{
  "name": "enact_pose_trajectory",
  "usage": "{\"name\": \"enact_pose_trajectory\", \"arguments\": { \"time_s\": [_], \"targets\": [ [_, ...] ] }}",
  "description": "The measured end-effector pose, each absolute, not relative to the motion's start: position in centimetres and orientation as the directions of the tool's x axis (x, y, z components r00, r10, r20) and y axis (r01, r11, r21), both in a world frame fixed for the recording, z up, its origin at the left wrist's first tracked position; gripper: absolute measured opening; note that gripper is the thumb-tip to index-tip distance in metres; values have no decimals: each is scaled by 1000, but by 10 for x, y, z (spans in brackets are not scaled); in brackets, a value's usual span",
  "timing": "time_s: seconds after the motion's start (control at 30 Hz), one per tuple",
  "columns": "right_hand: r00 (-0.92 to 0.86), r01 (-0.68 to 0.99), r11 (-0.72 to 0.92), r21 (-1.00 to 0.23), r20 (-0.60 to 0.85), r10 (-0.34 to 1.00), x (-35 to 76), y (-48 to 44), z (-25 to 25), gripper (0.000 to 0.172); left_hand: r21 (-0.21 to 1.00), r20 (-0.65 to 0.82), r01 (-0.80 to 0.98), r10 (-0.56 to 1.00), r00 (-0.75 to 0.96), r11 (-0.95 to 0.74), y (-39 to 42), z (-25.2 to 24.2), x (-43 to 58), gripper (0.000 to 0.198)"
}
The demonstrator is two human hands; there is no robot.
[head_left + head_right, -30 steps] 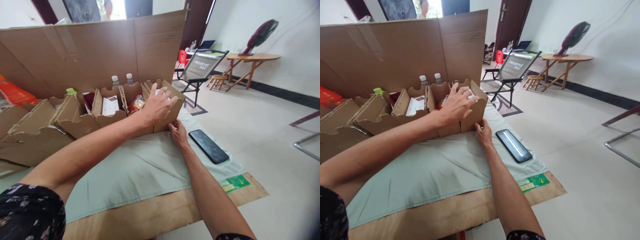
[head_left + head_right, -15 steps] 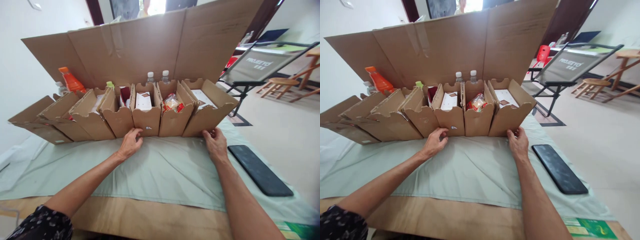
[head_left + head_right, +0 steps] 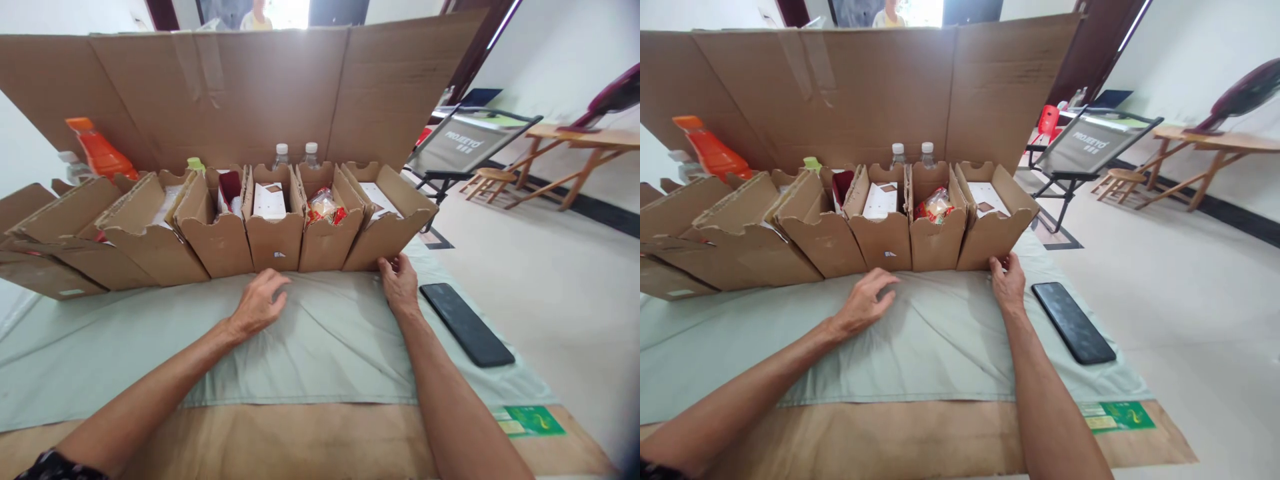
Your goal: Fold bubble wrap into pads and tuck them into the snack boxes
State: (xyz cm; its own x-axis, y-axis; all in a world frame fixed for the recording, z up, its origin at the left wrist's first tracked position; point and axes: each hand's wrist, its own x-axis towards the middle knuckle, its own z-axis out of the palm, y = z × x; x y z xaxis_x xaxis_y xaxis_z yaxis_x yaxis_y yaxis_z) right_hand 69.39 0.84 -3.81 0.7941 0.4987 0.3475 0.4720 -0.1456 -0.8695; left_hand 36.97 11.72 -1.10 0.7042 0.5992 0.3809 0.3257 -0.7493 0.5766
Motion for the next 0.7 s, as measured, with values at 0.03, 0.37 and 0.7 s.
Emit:
{"name": "enact_pose_trajectory", "arguments": {
  "time_s": [0.03,0.37,0.7],
  "targets": [
    [791,473,-142,-869,349,502,694,8,-38,44,586,365,294,570,736,-755,116,-11,382,31],
    [819,492,-140,-859,402,410,695,-5,-18,41,610,291,248,503,814,-753,112,-18,399,38],
    [437,875,-199,-441,545,716,688,7,148,20,482,395,114,331,857,-869,61,-38,353,28]
  ]
}}
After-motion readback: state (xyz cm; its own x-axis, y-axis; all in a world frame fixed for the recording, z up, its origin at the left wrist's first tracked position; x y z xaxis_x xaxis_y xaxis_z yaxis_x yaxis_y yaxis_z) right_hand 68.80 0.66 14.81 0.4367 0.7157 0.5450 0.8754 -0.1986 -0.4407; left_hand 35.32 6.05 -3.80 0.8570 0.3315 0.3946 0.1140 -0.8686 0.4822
